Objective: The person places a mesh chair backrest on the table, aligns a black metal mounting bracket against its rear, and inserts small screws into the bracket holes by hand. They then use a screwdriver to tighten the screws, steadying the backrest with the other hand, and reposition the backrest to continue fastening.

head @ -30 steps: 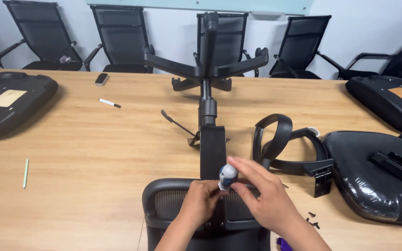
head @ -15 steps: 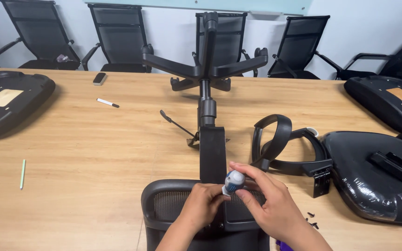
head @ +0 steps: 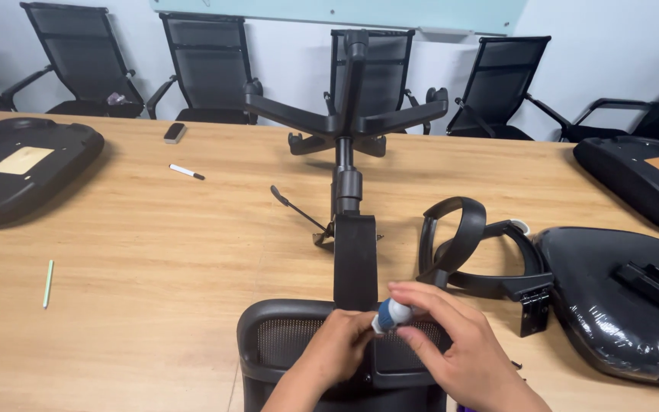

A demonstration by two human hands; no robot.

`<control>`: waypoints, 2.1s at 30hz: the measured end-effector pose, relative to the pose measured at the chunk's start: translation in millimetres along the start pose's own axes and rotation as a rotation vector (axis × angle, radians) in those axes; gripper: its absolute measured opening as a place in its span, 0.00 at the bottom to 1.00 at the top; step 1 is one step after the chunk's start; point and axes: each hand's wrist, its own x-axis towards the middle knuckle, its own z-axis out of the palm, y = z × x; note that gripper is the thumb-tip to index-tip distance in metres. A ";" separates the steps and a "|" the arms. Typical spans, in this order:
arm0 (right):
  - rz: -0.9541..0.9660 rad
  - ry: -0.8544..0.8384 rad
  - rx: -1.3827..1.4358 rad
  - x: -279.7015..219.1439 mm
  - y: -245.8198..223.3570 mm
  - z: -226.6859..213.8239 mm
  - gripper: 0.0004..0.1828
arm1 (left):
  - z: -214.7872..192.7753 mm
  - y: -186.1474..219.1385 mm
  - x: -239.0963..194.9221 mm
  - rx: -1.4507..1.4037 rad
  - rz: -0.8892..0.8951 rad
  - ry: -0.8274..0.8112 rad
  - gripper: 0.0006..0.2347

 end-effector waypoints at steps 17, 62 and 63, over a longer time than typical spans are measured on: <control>-0.062 0.019 -0.097 -1.2 -9.9 4.9 0.22 | 1.2 21.8 -5.5 -0.249 -0.040 0.117 0.07; 0.183 0.041 -0.275 -29.4 32.5 29.5 0.28 | 12.7 2.6 -15.8 -0.163 -0.028 0.158 0.07; 0.322 0.044 -0.382 -34.0 41.4 34.3 0.28 | 12.9 1.9 -16.2 -0.166 0.027 0.162 0.09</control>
